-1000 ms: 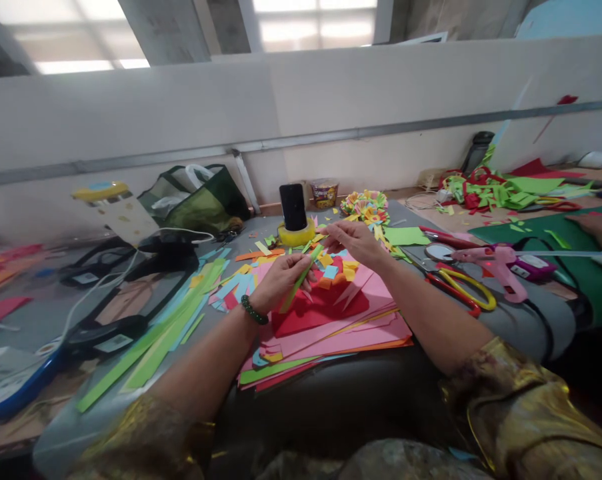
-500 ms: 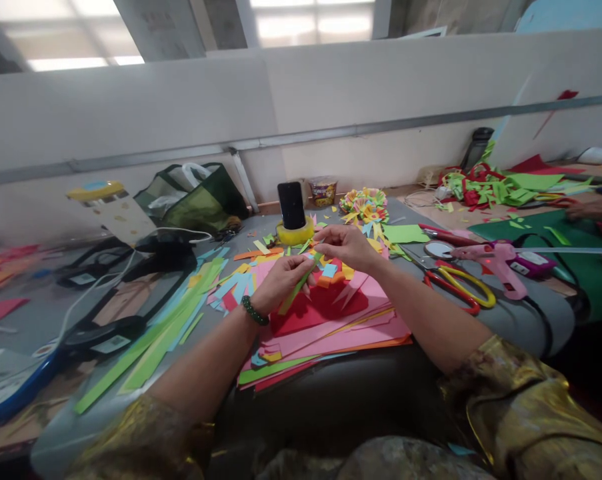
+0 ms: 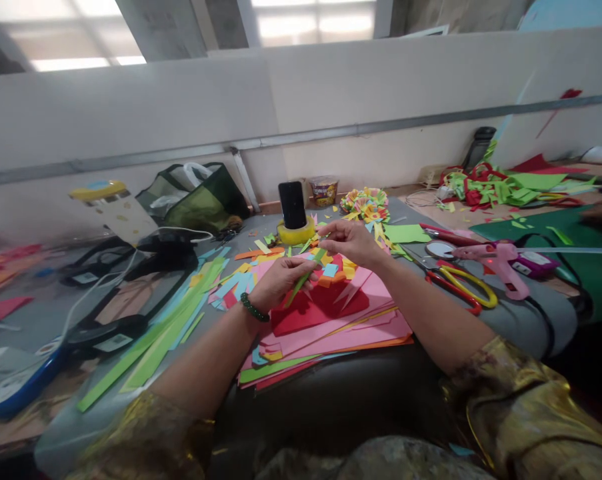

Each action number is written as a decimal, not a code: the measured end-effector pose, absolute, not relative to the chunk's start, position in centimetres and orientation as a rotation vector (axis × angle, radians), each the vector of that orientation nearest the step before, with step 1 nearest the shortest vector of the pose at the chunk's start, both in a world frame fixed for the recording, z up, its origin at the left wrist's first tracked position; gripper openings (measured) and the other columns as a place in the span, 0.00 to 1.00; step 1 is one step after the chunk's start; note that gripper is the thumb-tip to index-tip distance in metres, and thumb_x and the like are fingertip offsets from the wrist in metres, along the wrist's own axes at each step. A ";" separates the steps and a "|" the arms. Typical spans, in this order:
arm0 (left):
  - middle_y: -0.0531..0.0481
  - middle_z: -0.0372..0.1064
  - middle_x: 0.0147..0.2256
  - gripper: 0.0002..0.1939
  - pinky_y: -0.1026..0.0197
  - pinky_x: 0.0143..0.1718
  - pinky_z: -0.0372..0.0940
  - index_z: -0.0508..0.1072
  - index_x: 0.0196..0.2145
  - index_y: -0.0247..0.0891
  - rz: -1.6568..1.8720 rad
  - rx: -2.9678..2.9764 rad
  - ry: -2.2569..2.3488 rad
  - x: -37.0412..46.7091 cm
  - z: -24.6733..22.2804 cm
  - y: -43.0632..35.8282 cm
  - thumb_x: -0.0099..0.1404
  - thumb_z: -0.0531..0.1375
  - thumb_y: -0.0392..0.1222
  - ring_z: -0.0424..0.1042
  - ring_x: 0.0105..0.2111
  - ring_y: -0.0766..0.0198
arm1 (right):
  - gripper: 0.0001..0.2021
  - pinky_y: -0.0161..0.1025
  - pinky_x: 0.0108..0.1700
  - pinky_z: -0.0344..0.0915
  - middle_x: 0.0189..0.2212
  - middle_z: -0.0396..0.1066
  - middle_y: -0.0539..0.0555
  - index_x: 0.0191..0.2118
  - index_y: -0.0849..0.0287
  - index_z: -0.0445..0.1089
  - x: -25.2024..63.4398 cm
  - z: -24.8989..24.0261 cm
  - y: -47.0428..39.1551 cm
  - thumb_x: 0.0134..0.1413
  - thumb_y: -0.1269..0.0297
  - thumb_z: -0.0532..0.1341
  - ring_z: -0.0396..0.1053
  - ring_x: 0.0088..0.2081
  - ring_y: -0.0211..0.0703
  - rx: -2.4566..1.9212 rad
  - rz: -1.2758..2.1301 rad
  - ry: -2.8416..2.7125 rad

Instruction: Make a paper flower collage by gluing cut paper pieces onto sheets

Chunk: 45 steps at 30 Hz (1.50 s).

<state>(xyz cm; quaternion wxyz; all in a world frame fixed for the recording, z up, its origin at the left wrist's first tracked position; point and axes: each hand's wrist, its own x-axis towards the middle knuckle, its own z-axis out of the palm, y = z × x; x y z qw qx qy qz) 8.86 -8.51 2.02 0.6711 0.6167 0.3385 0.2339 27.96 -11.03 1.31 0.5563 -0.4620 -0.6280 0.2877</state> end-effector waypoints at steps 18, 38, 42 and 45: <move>0.54 0.71 0.19 0.08 0.70 0.23 0.65 0.77 0.24 0.33 0.522 1.351 0.816 9.0 2.0 -8.4 0.57 0.70 0.39 0.66 0.17 0.73 | 0.10 0.35 0.27 0.70 0.19 0.73 0.47 0.31 0.58 0.71 27.8 1.8 -11.4 0.39 0.63 0.67 0.72 0.21 0.36 -1.078 0.697 -1.481; 0.52 0.73 0.22 0.15 0.67 0.26 0.66 0.76 0.23 0.33 0.573 1.452 0.629 9.0 0.9 -8.0 0.55 0.70 0.48 0.71 0.19 0.70 | 0.10 0.35 0.28 0.66 0.20 0.72 0.45 0.34 0.58 0.71 26.5 1.0 -11.4 0.43 0.64 0.67 0.70 0.23 0.36 -1.012 0.812 -1.593; 0.51 0.74 0.21 0.14 0.68 0.25 0.66 0.76 0.23 0.33 0.543 1.375 0.658 9.0 1.0 -8.1 0.55 0.70 0.46 0.71 0.19 0.70 | 0.10 0.35 0.27 0.66 0.20 0.71 0.46 0.33 0.59 0.72 26.9 1.0 -11.2 0.43 0.63 0.67 0.69 0.23 0.35 -1.039 0.739 -1.563; 0.50 0.75 0.22 0.14 0.69 0.26 0.66 0.77 0.24 0.32 0.508 1.334 0.678 8.9 1.0 -8.0 0.54 0.72 0.46 0.71 0.20 0.71 | 0.11 0.35 0.28 0.67 0.21 0.72 0.47 0.33 0.59 0.73 27.5 1.2 -11.2 0.42 0.62 0.68 0.69 0.24 0.36 -1.076 0.706 -1.541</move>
